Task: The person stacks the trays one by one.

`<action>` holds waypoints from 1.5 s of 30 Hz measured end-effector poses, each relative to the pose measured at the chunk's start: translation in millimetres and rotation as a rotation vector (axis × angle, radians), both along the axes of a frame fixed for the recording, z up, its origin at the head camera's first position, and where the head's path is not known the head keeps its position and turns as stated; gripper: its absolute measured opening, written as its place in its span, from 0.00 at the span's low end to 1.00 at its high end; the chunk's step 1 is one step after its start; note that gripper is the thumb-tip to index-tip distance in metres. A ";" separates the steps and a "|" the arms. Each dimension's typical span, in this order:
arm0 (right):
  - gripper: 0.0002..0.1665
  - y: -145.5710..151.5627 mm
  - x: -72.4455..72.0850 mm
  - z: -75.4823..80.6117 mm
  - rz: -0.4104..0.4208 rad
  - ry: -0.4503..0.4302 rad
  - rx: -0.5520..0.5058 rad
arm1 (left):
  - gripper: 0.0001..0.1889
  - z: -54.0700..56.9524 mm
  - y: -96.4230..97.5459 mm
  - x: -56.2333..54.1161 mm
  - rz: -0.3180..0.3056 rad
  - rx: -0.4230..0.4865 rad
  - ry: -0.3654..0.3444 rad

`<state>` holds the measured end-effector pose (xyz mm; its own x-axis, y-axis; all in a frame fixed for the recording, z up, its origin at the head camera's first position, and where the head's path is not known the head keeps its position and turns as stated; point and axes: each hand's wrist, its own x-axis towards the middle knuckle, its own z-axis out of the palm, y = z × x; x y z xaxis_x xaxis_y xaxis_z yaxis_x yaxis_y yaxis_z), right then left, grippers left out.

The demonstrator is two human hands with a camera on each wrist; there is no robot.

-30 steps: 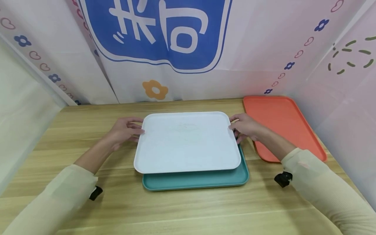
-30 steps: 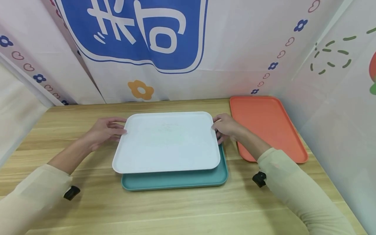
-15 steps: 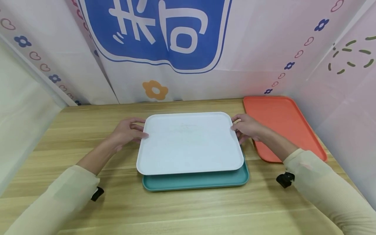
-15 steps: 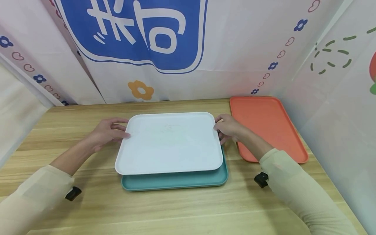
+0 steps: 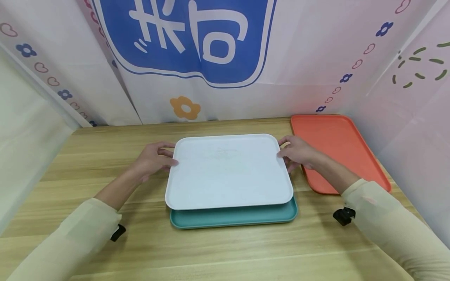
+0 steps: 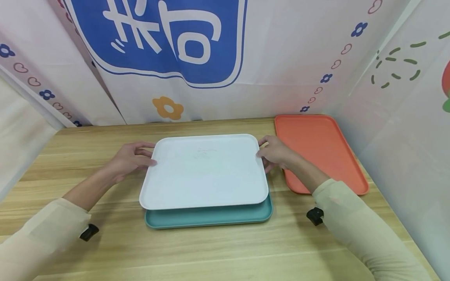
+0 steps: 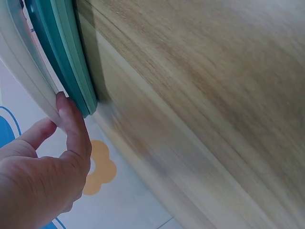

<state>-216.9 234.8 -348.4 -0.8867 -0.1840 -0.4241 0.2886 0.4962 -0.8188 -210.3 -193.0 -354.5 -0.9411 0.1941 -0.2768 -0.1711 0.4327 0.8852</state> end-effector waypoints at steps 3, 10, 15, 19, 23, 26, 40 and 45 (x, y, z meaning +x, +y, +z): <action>0.31 0.2 1.2 0.0 0.004 0.007 0.022 | 0.35 -0.1 1.9 1.1 0.007 0.004 0.008; 0.31 -0.2 3.4 -0.4 0.016 0.022 0.044 | 0.33 -1.2 4.8 2.7 0.004 -0.021 0.027; 0.30 -2.0 5.8 0.0 0.024 0.046 0.068 | 0.33 -2.3 4.9 4.2 -0.002 -0.024 0.037; 0.29 -3.9 8.2 1.2 0.025 0.064 0.077 | 0.33 -1.4 6.1 5.4 0.000 -0.023 0.046; 0.28 -4.6 9.0 1.8 0.006 0.060 0.080 | 0.34 0.5 7.6 7.2 0.000 -0.017 0.057; 0.28 -4.4 9.4 1.5 -0.003 0.061 0.082 | 0.34 2.8 8.8 8.8 0.002 -0.022 0.060; 0.26 -5.4 10.8 2.6 0.002 0.080 0.144 | 0.33 5.7 15.8 10.9 0.020 -0.125 0.044; 0.26 -6.1 12.0 2.6 0.013 0.092 0.153 | 0.33 4.3 17.6 12.3 0.027 -0.143 0.033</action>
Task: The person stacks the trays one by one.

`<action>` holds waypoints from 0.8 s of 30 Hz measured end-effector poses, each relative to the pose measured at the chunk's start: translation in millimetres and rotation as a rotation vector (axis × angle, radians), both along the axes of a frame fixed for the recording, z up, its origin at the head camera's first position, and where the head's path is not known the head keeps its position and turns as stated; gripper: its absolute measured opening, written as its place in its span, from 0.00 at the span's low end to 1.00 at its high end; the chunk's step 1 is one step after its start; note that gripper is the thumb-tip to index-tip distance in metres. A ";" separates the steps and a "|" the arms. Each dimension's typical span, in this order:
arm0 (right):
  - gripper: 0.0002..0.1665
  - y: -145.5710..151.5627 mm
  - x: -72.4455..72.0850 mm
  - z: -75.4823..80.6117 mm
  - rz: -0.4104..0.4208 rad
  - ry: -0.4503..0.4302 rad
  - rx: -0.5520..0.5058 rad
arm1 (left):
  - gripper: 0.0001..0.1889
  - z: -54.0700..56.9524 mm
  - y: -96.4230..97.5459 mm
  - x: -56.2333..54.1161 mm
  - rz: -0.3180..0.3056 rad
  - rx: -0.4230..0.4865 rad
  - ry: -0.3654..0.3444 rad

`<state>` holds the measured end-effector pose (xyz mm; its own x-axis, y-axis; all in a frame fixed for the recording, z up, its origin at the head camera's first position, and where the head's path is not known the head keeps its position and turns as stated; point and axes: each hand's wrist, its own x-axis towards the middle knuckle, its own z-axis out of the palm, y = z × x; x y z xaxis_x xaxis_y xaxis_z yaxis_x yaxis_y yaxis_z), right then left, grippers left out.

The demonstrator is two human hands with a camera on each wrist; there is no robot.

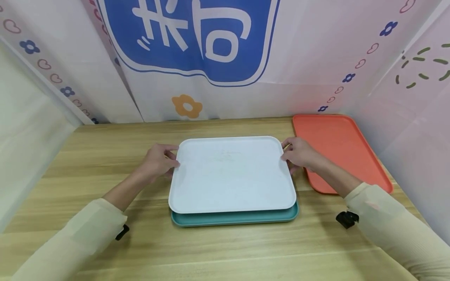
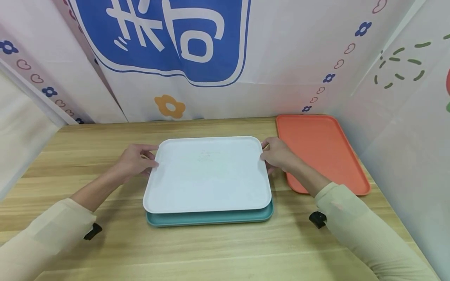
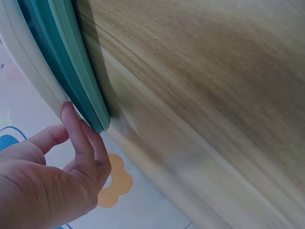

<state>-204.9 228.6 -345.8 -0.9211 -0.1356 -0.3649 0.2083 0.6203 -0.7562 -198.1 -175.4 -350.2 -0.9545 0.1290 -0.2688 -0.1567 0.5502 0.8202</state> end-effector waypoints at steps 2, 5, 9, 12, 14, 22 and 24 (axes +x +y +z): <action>0.26 0.3 0.2 -0.3 0.005 0.005 -0.001 | 0.33 0.0 0.4 -0.1 0.002 -0.007 0.001; 0.26 1.2 0.5 -1.1 0.009 0.012 0.000 | 0.33 0.0 1.0 0.0 0.009 -0.018 -0.001; 0.26 2.2 0.8 -2.6 0.006 0.018 0.006 | 0.33 0.0 2.5 0.7 0.022 -0.029 -0.006; 0.26 2.3 0.6 -4.7 -0.002 0.024 0.015 | 0.33 -0.3 3.3 1.2 0.022 -0.028 -0.007; 0.26 2.0 0.5 -5.8 -0.007 0.027 0.022 | 0.34 -1.1 3.1 1.3 0.018 -0.025 -0.006; 0.27 0.5 0.1 -7.0 -0.030 0.021 0.040 | 0.33 -2.8 2.3 2.3 0.015 -0.008 0.003; 0.27 0.9 -0.1 -7.0 -0.031 0.017 0.037 | 0.33 -3.3 1.8 2.3 0.022 -0.001 -0.004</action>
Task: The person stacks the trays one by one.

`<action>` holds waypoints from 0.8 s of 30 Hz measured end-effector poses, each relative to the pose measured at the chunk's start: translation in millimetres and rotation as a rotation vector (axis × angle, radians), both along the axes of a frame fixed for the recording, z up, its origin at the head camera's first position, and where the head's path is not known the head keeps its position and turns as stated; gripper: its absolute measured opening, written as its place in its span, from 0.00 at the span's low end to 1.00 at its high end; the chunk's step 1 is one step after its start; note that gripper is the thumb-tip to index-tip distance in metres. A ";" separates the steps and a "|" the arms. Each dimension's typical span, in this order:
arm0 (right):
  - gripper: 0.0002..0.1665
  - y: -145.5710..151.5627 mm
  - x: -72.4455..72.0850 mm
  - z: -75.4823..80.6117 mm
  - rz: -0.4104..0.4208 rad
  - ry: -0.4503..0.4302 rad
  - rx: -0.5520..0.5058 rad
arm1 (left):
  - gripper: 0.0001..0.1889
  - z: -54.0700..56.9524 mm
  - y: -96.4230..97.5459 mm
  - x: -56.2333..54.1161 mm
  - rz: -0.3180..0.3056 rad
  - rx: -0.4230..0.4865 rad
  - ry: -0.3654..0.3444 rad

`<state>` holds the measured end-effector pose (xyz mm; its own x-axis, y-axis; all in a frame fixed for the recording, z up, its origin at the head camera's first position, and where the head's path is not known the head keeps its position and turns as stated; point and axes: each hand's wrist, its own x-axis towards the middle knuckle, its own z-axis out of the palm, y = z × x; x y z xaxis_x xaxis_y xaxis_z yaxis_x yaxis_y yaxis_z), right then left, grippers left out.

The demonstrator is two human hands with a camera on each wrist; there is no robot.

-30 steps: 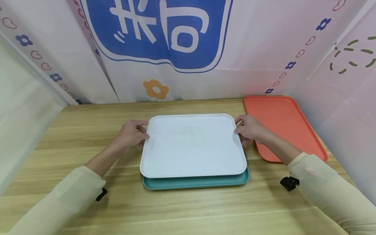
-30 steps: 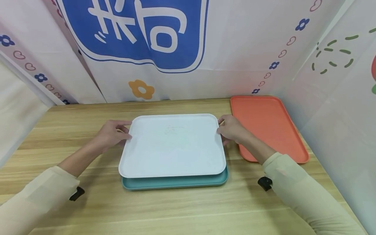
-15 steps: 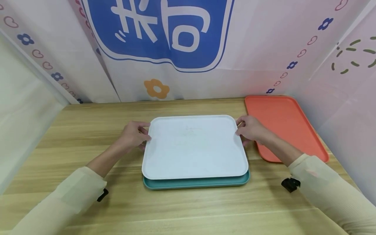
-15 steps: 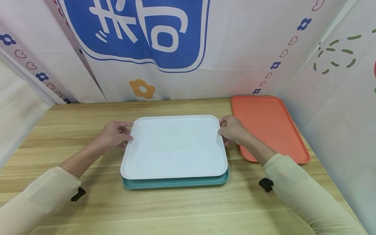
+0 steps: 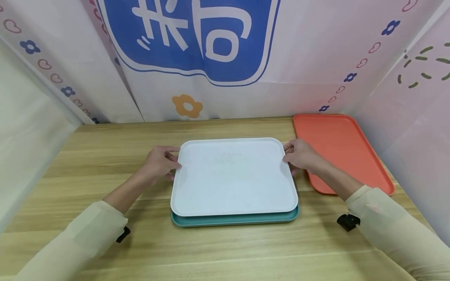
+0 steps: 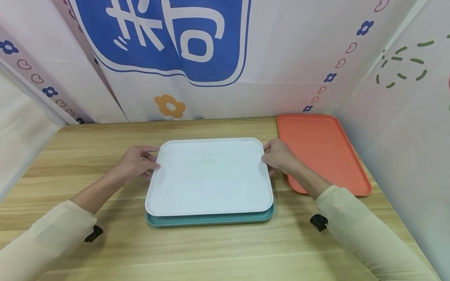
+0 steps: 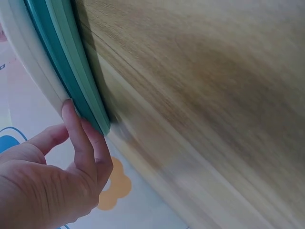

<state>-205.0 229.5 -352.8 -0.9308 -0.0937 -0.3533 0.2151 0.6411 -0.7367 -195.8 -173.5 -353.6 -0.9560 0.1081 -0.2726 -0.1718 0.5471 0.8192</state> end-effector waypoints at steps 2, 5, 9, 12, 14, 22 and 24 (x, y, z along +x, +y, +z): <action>0.27 0.8 -0.4 -0.3 -0.001 -0.011 -0.015 | 0.34 -0.3 -0.8 0.1 0.007 0.003 -0.007; 0.28 1.9 -0.7 -0.9 -0.003 -0.032 -0.041 | 0.34 -0.4 -1.5 0.1 0.015 0.014 -0.021; 0.28 2.6 0.2 0.2 0.002 -0.052 -0.067 | 0.35 -0.5 -2.5 0.3 0.014 0.027 -0.028; 0.27 2.6 1.3 2.0 0.011 -0.059 -0.078 | 0.35 -0.5 -3.8 1.2 0.007 0.025 -0.029; 0.27 2.2 1.9 2.8 0.013 -0.060 -0.080 | 0.34 -0.2 -4.4 1.8 0.004 0.023 -0.031; 0.25 -0.7 3.7 5.5 0.025 -0.033 -0.025 | 0.34 1.0 -4.8 3.4 0.010 0.037 -0.047; 0.25 -0.5 4.0 5.8 0.027 -0.033 -0.019 | 0.34 0.4 -4.8 3.6 0.013 0.039 -0.052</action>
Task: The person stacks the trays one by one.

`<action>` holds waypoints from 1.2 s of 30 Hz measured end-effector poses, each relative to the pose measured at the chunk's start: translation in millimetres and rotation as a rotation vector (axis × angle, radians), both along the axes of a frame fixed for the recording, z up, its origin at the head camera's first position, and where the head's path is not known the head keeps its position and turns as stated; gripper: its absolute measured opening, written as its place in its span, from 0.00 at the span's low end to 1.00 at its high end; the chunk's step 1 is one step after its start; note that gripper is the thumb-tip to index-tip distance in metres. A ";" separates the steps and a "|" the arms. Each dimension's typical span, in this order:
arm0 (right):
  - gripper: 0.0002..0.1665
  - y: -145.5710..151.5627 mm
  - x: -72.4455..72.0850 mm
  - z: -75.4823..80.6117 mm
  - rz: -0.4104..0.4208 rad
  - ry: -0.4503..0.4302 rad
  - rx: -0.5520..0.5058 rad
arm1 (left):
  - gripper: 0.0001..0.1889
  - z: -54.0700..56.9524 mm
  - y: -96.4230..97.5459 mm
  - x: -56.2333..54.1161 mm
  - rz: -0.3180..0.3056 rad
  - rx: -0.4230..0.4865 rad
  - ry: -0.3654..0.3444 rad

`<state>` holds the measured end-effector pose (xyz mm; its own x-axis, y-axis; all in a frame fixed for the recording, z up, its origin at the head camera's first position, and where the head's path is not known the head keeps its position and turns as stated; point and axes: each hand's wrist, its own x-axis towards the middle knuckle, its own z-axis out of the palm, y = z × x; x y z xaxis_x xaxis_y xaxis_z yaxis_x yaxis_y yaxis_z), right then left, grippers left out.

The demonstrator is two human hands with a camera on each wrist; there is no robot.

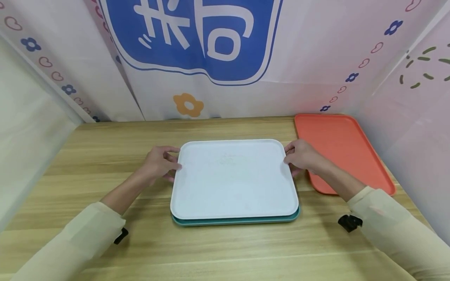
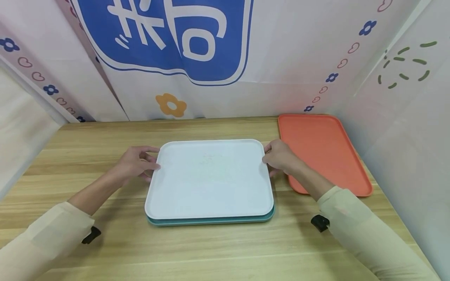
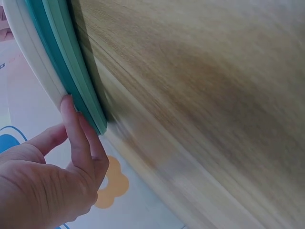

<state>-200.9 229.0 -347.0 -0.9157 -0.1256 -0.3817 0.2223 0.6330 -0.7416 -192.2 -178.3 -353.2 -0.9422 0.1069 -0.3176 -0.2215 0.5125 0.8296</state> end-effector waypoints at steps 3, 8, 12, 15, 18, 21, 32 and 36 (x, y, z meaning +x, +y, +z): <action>0.24 0.4 0.6 0.5 0.003 0.003 -0.005 | 0.33 -0.8 -0.3 0.6 -0.001 0.004 -0.003; 0.25 0.8 0.7 -1.2 0.001 0.012 -0.007 | 0.33 -1.4 -0.4 1.1 -0.008 0.016 0.000; 0.24 -0.1 1.9 -3.1 -0.009 0.022 0.015 | 0.34 -1.1 0.0 2.3 -0.016 0.031 0.004; 0.24 -1.0 3.5 -3.2 -0.013 0.035 0.037 | 0.34 -1.2 0.1 3.0 -0.027 0.039 0.010; 0.24 -1.5 4.8 -2.3 -0.014 0.039 0.046 | 0.34 -1.6 0.0 3.5 -0.039 0.043 0.017; 0.25 -1.2 5.4 -2.1 -0.014 0.034 0.040 | 0.34 -1.9 0.1 3.4 -0.043 0.045 0.022; 0.25 2.4 5.9 -2.9 0.002 0.030 0.023 | 0.34 -0.7 1.5 5.2 -0.032 0.041 0.005; 0.26 2.7 6.4 -2.6 -0.001 0.025 0.021 | 0.35 -0.4 0.7 6.4 -0.038 0.041 0.002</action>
<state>-194.6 231.6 -349.6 -0.9251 -0.1170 -0.3613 0.2045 0.6480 -0.7336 -185.8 -177.6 -353.5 -0.9378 0.1558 -0.3104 -0.2006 0.4864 0.8504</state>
